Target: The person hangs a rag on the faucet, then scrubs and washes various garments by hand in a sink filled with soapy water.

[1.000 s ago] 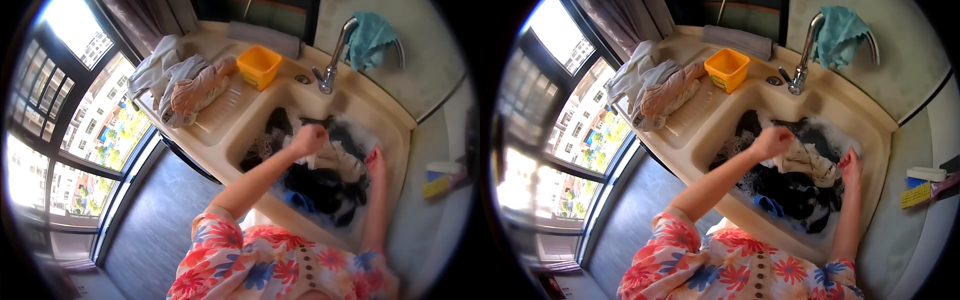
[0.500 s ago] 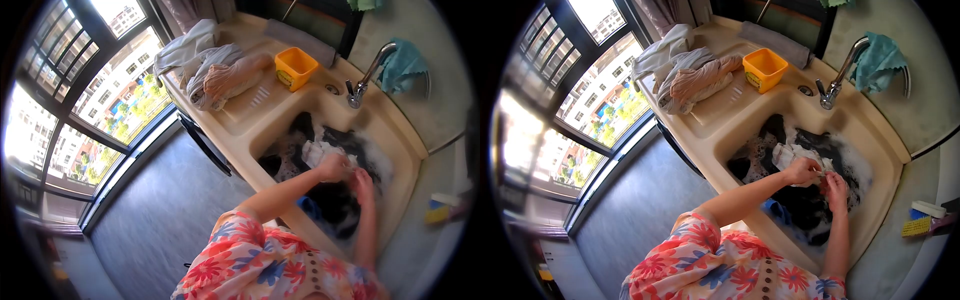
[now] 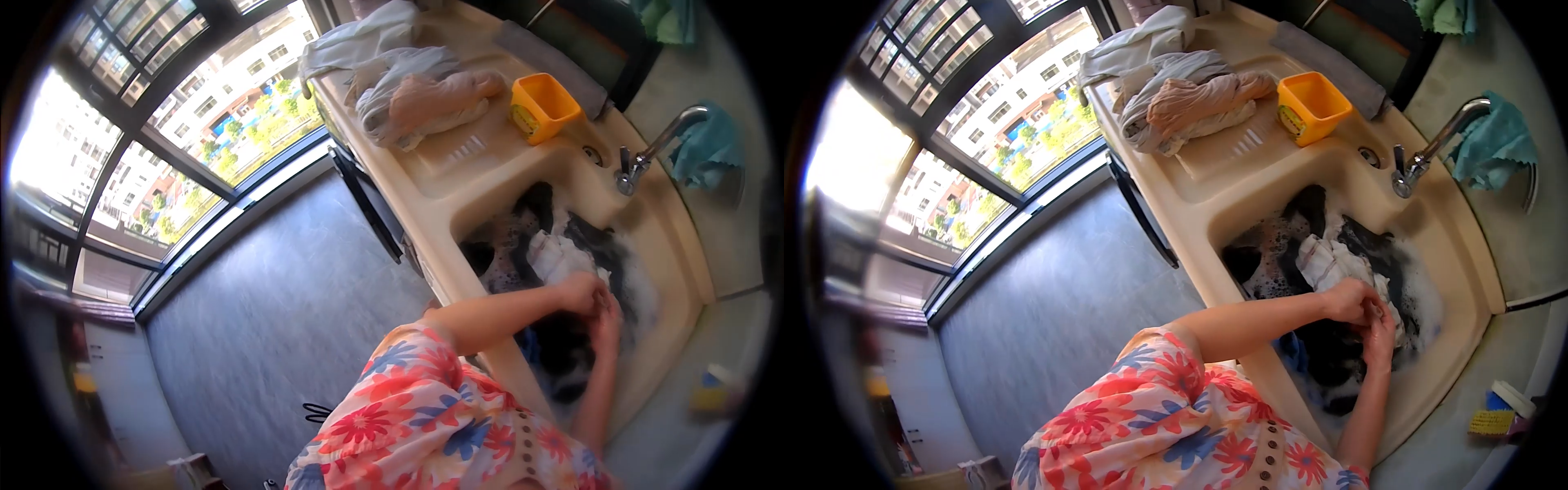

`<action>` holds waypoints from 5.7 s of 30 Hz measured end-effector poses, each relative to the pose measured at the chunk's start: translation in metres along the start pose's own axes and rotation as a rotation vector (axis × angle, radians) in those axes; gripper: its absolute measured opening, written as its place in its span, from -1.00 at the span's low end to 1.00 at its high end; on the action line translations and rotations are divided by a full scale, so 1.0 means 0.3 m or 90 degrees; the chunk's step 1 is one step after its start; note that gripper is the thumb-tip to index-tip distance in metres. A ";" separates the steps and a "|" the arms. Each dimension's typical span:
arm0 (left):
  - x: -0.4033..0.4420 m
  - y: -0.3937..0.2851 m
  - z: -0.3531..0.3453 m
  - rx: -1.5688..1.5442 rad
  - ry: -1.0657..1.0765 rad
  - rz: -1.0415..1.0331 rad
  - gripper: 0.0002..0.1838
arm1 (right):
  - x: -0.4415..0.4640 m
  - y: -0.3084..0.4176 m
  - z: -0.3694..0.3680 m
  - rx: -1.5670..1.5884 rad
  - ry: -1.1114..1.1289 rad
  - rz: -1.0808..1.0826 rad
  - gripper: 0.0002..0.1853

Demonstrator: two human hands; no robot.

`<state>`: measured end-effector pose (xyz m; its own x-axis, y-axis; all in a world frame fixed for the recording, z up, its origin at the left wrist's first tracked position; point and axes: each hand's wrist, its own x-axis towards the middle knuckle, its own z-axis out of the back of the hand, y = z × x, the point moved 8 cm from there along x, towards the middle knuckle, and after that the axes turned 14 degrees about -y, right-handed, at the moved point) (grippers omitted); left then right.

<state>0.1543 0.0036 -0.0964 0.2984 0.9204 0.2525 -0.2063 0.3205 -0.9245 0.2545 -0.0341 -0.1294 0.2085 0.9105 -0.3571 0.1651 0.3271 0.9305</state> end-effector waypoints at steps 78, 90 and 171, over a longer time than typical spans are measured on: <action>0.092 -0.317 0.378 0.281 0.446 0.024 -0.69 | -0.407 0.579 -0.877 -0.497 0.199 0.998 -0.69; 0.103 -0.176 0.637 -0.704 0.112 0.356 -0.54 | -0.119 0.537 -0.526 -0.226 0.006 0.356 -0.73; 1.084 -0.929 0.249 0.502 -0.099 -0.286 -0.35 | -0.560 0.162 0.229 0.101 -0.249 0.113 -0.90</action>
<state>0.2393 0.2304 0.2648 0.3870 0.6738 0.6294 -0.6941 0.6623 -0.2823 0.2939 -0.1885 -0.0299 0.5896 0.7755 -0.2255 0.2326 0.1043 0.9670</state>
